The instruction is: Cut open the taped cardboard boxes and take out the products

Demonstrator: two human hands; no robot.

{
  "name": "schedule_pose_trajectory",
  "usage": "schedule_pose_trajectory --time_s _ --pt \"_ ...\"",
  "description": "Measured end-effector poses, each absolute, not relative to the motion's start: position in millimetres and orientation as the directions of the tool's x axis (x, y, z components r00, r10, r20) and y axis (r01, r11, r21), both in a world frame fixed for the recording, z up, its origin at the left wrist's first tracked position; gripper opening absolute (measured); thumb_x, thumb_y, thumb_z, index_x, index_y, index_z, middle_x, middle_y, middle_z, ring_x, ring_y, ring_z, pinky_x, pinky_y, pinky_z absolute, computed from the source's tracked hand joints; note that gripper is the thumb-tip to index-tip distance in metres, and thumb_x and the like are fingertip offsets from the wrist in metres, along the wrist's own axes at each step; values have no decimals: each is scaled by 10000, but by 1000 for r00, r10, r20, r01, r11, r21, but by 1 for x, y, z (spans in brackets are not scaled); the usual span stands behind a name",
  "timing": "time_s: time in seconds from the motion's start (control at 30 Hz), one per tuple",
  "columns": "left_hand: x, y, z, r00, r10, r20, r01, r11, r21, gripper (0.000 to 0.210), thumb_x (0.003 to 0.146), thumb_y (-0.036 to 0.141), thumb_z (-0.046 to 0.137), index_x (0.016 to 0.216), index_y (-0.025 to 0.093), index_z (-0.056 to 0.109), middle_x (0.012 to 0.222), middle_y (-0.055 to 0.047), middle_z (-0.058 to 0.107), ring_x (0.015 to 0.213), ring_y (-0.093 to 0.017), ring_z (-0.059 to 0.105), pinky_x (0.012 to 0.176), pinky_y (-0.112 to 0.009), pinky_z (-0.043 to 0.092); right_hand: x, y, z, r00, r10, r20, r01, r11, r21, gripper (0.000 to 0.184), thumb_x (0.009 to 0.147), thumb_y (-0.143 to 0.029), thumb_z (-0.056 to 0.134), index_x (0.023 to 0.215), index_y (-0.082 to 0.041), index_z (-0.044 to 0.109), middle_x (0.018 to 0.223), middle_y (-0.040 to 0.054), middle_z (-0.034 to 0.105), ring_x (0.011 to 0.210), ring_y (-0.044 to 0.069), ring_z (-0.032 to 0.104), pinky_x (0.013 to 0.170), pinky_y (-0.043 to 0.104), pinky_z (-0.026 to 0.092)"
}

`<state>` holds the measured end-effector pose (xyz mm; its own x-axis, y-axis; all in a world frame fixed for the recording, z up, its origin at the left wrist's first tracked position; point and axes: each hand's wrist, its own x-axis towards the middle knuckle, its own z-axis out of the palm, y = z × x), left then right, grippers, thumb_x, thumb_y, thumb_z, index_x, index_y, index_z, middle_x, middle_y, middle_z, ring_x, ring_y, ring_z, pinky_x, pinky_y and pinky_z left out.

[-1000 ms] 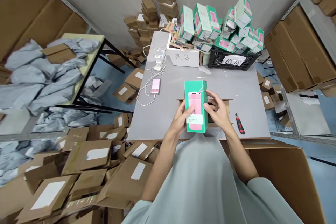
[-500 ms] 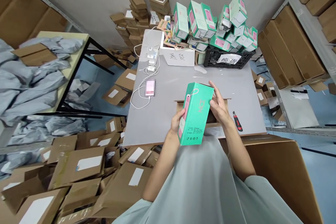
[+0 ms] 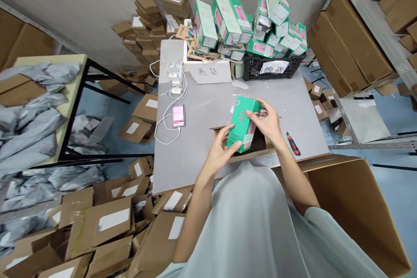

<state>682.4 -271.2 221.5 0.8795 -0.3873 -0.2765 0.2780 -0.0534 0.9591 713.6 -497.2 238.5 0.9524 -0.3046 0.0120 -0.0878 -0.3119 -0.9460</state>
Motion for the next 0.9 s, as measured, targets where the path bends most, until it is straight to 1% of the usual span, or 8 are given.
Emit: schedule_pose_trajectory --time_s 0.1,0.2,0.33,0.47,0.57,0.7,0.8,0.9 --pt "676 -286 216 941 -275 -197 134 -230 964 890 811 479 966 1598 326 580 1613 -140 619 1452 -371 635 1086 -463 615 715 -497 233 949 -316 -7 -104 -292 -951 578 907 -571 838 1394 -286 711 1253 50 808 967 232 766 953 395 664" --pt "674 -294 211 975 -174 -137 73 -331 941 806 822 405 941 1555 320 616 1555 -130 657 1440 -375 639 1135 -497 582 715 -498 232 948 -316 -22 -125 -311 -942 616 906 -643 837 1395 -295 697 1273 63 794 953 232 760 937 404 666" --pt "679 -288 208 941 -228 -248 248 -30 968 864 760 423 982 1523 299 594 1476 -131 718 1337 -345 721 1042 -444 637 711 -504 237 952 -304 -34 -109 -233 -966 787 855 -744 868 1466 -305 639 1410 117 738 1065 270 772 926 422 689" --pt "683 -282 211 836 -365 -409 518 280 808 947 712 410 1020 1528 321 547 1414 -92 773 1256 -327 776 979 -442 683 706 -511 241 969 -237 -71 -96 -93 -991 1017 839 -813 859 1651 -334 477 1520 164 674 1235 316 751 982 470 703" --pt "683 -283 212 791 -403 -461 600 358 715 933 680 371 1052 1480 316 576 1341 -55 799 1068 -265 819 881 -394 710 704 -509 240 983 -158 -94 -95 0 -995 961 871 -824 831 1644 -363 492 1470 135 715 1208 312 763 1013 507 703" --pt "683 -284 209 782 -410 -468 616 402 677 910 664 319 1074 1447 306 610 1223 -25 827 905 -198 814 808 -326 706 702 -504 235 987 -136 -89 -82 57 -995 853 896 -779 845 1602 -396 559 1447 101 732 1193 301 771 1016 487 705" --pt "681 -282 204 774 -422 -473 629 423 652 881 678 293 1063 1448 312 635 1256 -26 831 938 -211 820 802 -319 698 703 -505 232 987 -119 -110 -101 81 -992 919 908 -768 840 1682 -429 481 1423 83 747 1169 297 777 1015 486 701" --pt "679 -278 199 730 -502 -464 675 422 605 866 703 344 1032 1483 274 662 1315 -81 830 1137 -315 821 921 -414 704 705 -505 233 993 -82 -85 -74 128 -989 947 923 -803 784 1724 -447 426 1495 63 731 1311 318 729 1082 506 672"
